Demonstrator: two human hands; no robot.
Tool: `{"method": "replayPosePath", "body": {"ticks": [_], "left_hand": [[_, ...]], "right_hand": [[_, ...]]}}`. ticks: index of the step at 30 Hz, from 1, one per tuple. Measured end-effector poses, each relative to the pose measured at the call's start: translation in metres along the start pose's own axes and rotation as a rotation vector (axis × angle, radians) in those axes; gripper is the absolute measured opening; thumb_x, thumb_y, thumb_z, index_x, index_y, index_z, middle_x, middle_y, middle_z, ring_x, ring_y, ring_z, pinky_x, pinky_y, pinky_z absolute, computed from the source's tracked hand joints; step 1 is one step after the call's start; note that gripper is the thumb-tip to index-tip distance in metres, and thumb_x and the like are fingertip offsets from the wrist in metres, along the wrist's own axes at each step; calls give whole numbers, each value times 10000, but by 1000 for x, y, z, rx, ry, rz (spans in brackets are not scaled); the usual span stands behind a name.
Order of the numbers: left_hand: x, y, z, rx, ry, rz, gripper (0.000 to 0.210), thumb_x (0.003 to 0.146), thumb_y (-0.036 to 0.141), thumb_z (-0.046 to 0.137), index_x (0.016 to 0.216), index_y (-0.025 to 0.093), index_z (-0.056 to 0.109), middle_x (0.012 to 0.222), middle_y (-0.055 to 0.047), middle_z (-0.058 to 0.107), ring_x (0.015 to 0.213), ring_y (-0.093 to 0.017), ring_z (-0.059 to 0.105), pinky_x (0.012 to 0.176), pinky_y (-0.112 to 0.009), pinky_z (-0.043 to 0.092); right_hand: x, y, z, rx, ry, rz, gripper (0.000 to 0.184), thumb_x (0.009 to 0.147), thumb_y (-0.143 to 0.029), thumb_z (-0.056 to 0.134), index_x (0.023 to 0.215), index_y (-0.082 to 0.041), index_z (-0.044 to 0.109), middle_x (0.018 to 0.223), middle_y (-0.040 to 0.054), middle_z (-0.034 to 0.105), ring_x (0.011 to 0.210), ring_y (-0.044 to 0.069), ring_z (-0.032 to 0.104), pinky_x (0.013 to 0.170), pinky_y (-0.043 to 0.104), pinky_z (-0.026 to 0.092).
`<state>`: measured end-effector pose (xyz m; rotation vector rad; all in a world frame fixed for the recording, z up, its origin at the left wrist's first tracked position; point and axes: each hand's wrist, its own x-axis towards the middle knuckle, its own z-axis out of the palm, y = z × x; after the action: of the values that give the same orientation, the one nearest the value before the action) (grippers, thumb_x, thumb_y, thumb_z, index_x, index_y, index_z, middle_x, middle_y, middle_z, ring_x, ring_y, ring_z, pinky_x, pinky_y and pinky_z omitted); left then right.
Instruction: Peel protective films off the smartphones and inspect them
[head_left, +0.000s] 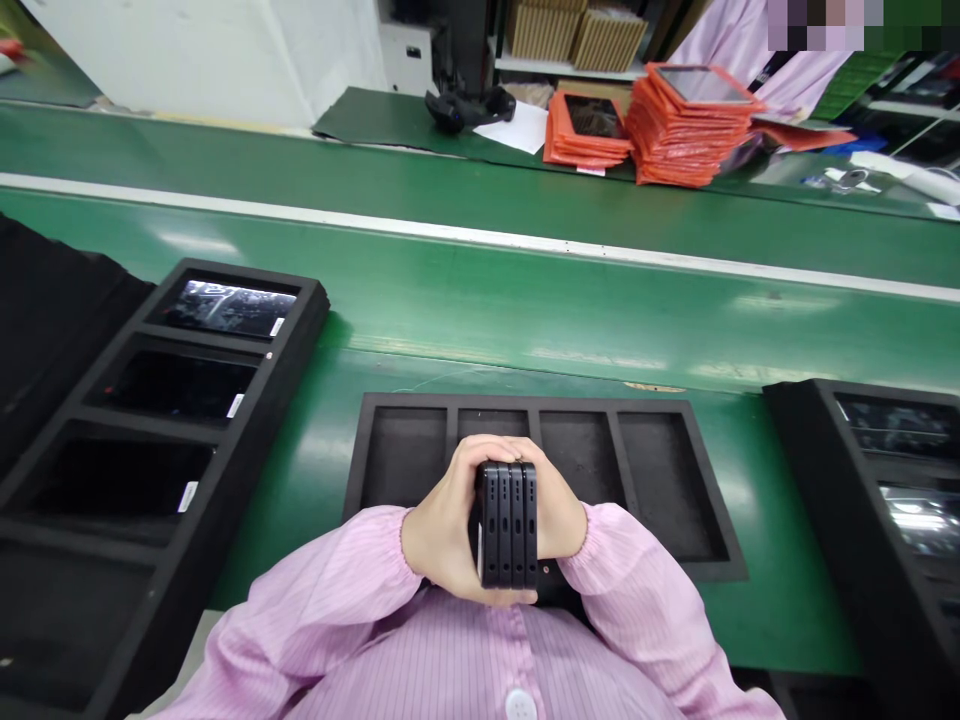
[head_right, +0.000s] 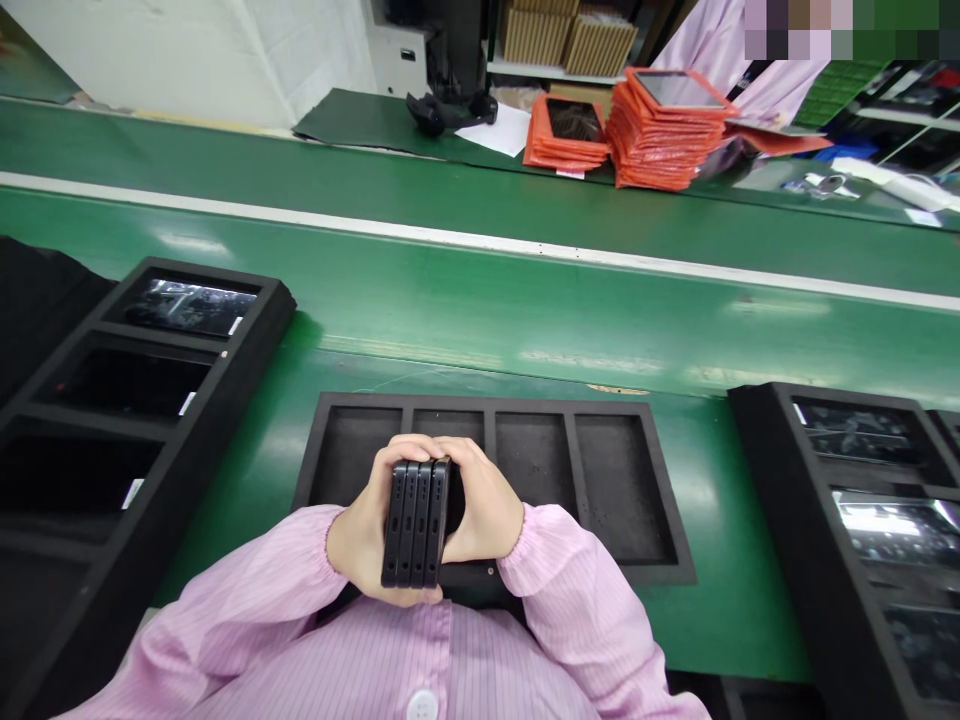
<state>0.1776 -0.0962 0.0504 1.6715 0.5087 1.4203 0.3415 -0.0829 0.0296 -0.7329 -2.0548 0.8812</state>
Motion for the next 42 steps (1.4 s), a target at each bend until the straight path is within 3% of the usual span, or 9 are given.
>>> {"method": "replayPosePath", "body": {"ticks": [5, 9, 15, 29, 37, 42], "left_hand": [[-1, -2, 1, 11, -1, -12, 1019, 455, 589, 897, 1281, 269, 393, 1109, -88, 439, 1030, -292, 536, 923, -500, 500], [-1, -2, 1, 6, 6, -6, 993, 478, 581, 892, 1281, 265, 401, 1115, -90, 443, 1033, -285, 534, 932, -494, 494], [1, -1, 0, -4, 12, -23, 962, 475, 556, 897, 1252, 263, 411, 1091, -80, 454, 1023, -283, 551, 928, -495, 499], [2, -1, 0, -59, 11, 1, 894, 540, 471, 885, 1272, 255, 420, 1117, -85, 454, 1053, -288, 538, 942, -510, 473], [1, -1, -1, -12, 12, -5, 947, 489, 529, 900, 1261, 255, 424, 1106, -80, 469, 1027, -276, 547, 922, -481, 493], [1, -1, -1, 36, 14, 11, 936, 500, 547, 885, 1259, 243, 428, 1092, -83, 477, 1009, -271, 544, 892, -459, 496]], "right_hand": [[-1, 0, 1, 12, 3, 5, 897, 542, -424, 865, 1296, -231, 418, 1188, 113, 564, 1063, 290, 598, 909, 463, 517], [0, 0, 0, 16, 8, -10, 837, 589, -393, 839, 1295, -222, 425, 1190, 115, 561, 1067, 281, 598, 913, 454, 516], [0, 1, 0, -4, 13, -22, 947, 534, -472, 869, 1312, -235, 385, 1182, 113, 559, 1050, 291, 600, 893, 466, 525], [0, 2, 0, -19, 16, -51, 881, 568, -476, 848, 1278, -232, 386, 1141, 106, 557, 1029, 284, 598, 893, 468, 524], [1, 1, -1, -23, 17, -66, 915, 551, -490, 860, 1288, -230, 384, 1146, 110, 561, 1011, 282, 604, 882, 462, 530], [2, -1, -1, -44, 24, -76, 837, 611, -499, 813, 1278, -216, 394, 1135, 110, 562, 1011, 275, 606, 875, 448, 531]]}}
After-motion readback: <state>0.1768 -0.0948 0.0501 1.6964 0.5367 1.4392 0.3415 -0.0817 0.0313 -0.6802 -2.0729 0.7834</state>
